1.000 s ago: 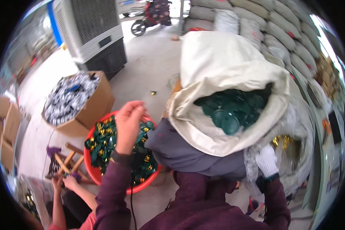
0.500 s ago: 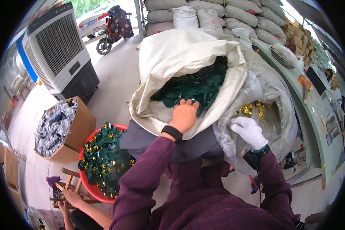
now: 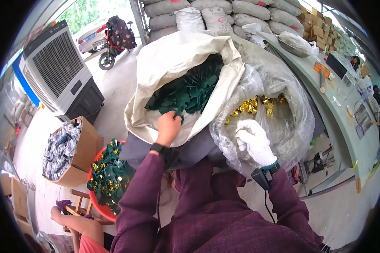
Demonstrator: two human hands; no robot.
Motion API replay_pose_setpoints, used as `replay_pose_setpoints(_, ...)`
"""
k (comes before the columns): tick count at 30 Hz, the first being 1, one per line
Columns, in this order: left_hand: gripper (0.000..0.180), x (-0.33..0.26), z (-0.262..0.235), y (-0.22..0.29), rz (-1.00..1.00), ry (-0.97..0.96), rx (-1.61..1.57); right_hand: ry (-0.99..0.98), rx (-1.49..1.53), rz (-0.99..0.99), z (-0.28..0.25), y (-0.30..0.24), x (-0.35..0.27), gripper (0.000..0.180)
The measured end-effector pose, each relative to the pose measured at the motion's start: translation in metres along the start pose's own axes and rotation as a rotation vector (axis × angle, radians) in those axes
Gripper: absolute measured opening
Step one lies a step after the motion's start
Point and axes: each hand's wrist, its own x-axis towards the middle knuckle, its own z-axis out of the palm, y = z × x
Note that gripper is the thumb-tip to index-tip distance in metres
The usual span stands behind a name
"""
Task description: Assembling small green plastic components with gold-colored decorative pieces.
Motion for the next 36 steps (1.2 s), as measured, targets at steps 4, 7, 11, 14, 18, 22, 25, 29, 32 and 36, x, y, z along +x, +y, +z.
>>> replay_pose_setpoints(4,0.022,-0.052,-0.037,0.066,-0.110,0.030,-0.408,-0.168,0.254,0.072,0.023,-0.008,-0.020,0.036)
replay_pose_setpoints(7,0.019,-0.094,-0.041,0.107,-0.250,-0.113,-0.841,-0.167,0.323,0.151,0.035,0.000,-0.028,0.031)
replay_pose_setpoints(11,0.012,-0.118,-0.042,0.126,-0.261,-0.247,-0.847,-0.205,0.306,0.125,0.038,0.009,-0.038,0.025)
replay_pose_setpoints(14,0.011,-0.125,-0.037,0.129,-0.250,-0.239,-0.802,-0.200,0.156,0.046,0.039,0.011,-0.045,0.026)
replay_pose_setpoints(18,0.012,-0.130,-0.030,0.139,-0.211,-0.108,-0.808,-0.161,-0.269,-0.202,0.044,0.009,-0.050,0.030)
replay_pose_setpoints(22,0.008,-0.134,-0.033,0.139,-0.194,-0.186,-0.770,-0.182,-0.274,-0.130,0.040,0.008,-0.052,0.033)
replay_pose_setpoints(25,0.006,-0.137,-0.033,0.142,-0.142,-0.153,-0.678,-0.140,-0.677,-0.533,0.037,0.012,-0.049,0.035)
replay_pose_setpoints(29,0.009,-0.138,-0.037,0.146,0.000,-0.085,-0.509,-0.130,-0.892,-0.587,0.033,0.019,-0.047,0.037)
replay_pose_setpoints(32,0.012,-0.139,-0.039,0.145,0.034,-0.084,-0.452,-0.145,-0.815,-0.621,0.031,0.023,-0.044,0.037)
replay_pose_setpoints(36,0.014,-0.139,-0.046,0.147,0.014,-0.104,-0.532,-0.215,-0.280,-0.011,0.037,0.006,-0.052,0.033)
